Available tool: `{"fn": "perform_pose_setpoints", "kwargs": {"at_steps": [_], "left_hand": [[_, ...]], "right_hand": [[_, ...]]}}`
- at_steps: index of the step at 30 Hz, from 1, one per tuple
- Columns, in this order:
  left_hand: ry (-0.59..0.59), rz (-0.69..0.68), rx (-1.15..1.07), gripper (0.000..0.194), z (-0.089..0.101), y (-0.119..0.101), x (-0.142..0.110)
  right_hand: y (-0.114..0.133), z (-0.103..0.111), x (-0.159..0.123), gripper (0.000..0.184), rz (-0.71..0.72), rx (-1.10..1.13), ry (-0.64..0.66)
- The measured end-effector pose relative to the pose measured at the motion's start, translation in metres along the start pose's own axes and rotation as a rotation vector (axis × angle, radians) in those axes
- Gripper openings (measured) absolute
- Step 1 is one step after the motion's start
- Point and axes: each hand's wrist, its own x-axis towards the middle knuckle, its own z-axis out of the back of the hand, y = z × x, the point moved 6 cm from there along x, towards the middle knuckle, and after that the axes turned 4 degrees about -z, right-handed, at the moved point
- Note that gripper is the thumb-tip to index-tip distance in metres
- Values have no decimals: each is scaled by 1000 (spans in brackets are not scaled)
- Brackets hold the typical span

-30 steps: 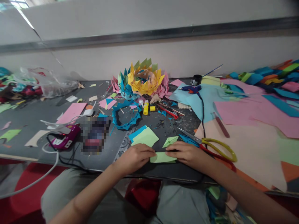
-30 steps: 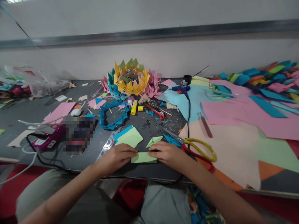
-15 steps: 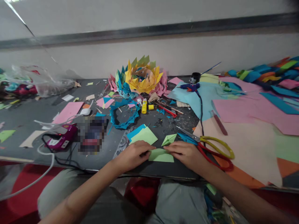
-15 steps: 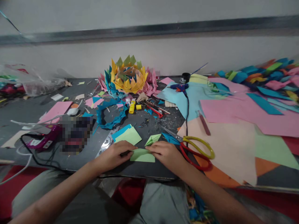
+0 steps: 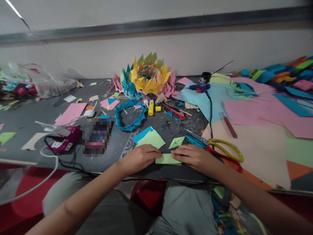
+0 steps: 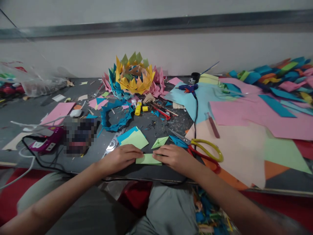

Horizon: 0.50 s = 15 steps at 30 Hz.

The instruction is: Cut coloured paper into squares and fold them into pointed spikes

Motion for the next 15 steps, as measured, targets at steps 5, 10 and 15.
{"fn": "perform_pose_setpoints", "kwargs": {"at_steps": [5, 10, 15], "left_hand": [[91, -120, 145, 24, 1, -9, 1], [158, -182, 291, 25, 1, -15, 1], [175, -210, 369, 24, -1, -17, 0]], "right_hand": [[0, -3, 0, 31, 16, -3, 104], [0, -4, -1, 33, 23, -20, 144], [0, -4, -2, 32, 14, -35, 154]]}}
